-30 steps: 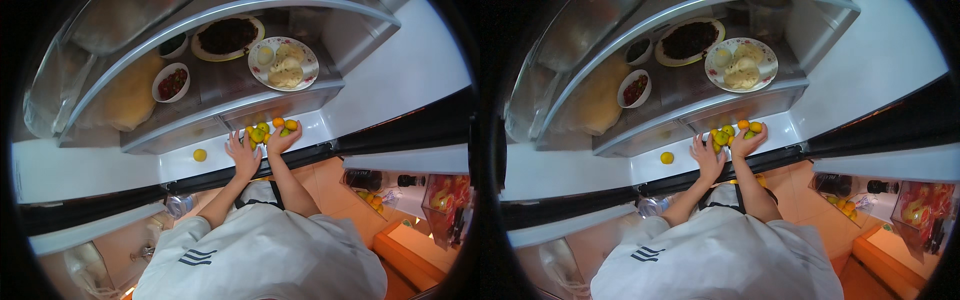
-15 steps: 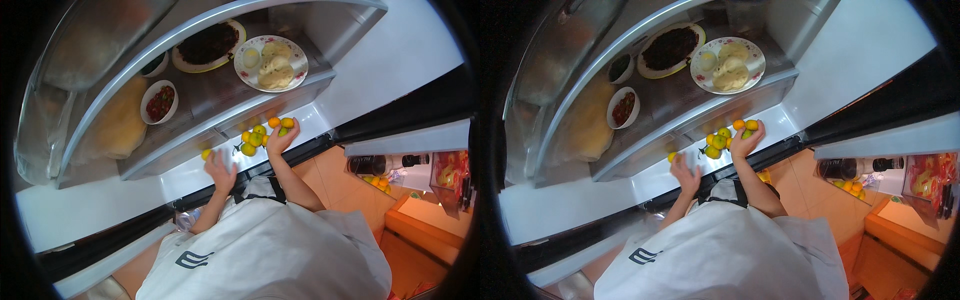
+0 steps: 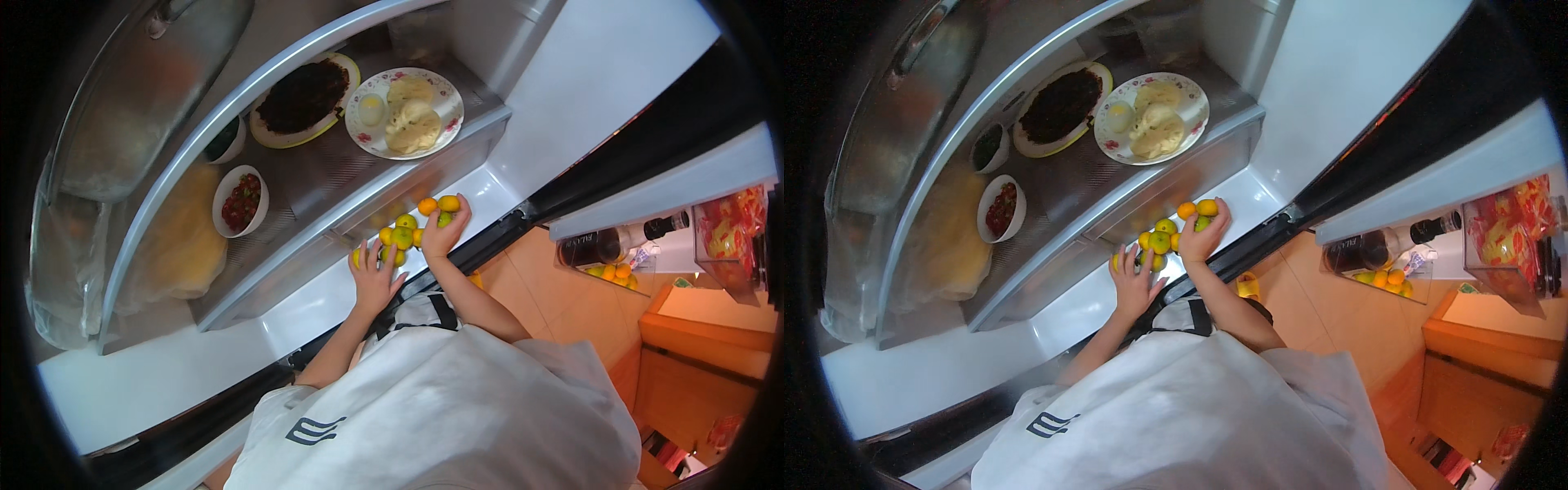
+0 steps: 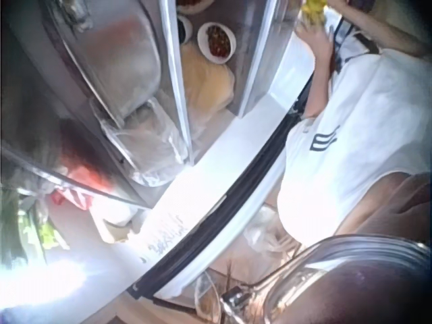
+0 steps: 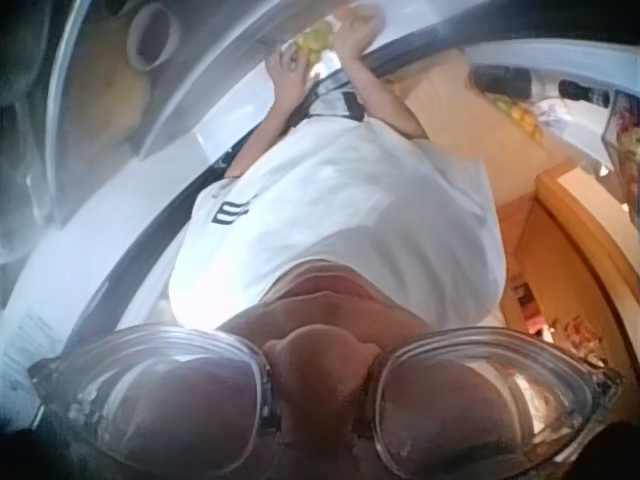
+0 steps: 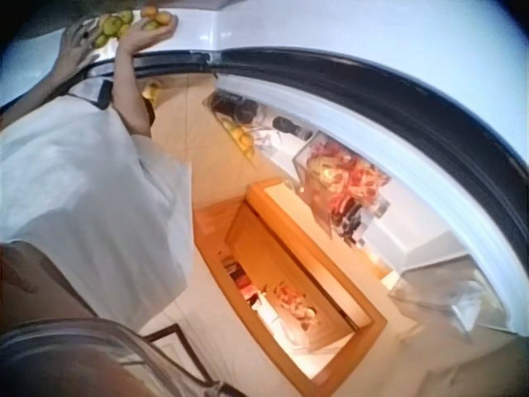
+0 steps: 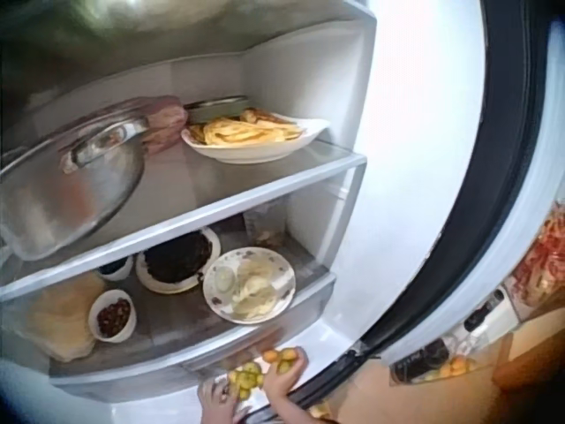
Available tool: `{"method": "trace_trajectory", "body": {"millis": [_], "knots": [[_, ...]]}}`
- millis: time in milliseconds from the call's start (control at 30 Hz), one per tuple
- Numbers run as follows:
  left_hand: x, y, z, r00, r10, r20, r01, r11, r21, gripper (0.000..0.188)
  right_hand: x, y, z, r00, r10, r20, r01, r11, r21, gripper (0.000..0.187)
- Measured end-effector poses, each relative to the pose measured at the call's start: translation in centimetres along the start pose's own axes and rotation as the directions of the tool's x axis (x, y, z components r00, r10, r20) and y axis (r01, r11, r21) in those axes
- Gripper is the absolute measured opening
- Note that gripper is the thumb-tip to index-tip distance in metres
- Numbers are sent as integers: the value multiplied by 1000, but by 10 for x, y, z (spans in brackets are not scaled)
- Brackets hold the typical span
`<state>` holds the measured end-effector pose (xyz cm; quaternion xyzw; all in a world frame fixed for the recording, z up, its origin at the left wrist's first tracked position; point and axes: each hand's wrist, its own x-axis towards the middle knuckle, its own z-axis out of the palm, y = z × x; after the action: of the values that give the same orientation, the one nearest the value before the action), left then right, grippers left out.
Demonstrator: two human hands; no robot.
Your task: The person picks up small yellow and green fruits from a table, carries them to the refrigerator, and places them into a drawer. The person repeats this process multiple times, moving fruits from the table to the fridge.
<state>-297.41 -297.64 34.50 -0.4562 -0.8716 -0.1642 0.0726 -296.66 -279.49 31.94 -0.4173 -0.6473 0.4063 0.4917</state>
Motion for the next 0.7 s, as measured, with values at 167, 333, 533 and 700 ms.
{"method": "trace_trajectory", "body": {"millis": [167, 333, 533, 700], "knots": [[26, 10, 16, 994, 90, -66, -91, 996, -11, 61, 4, 6, -2, 1000, 15, -23, -15, 1000, 4, 49], [26, 12, 21, 996, 12, -87, -20, 996, -92, 62, 12, 8, -11, 995, 71, -66, -68, 996, 53, 46], [37, 40, 31, 989, 82, -120, -80, 996, 26, 59, 18, 27, -14, 986, 158, -51, -149, 978, 145, 46], [27, 34, 35, 991, 33, -127, -26, 998, 54, 60, 28, -6, -56, 904, 316, 290, -416, 809, 416, 42]]}}
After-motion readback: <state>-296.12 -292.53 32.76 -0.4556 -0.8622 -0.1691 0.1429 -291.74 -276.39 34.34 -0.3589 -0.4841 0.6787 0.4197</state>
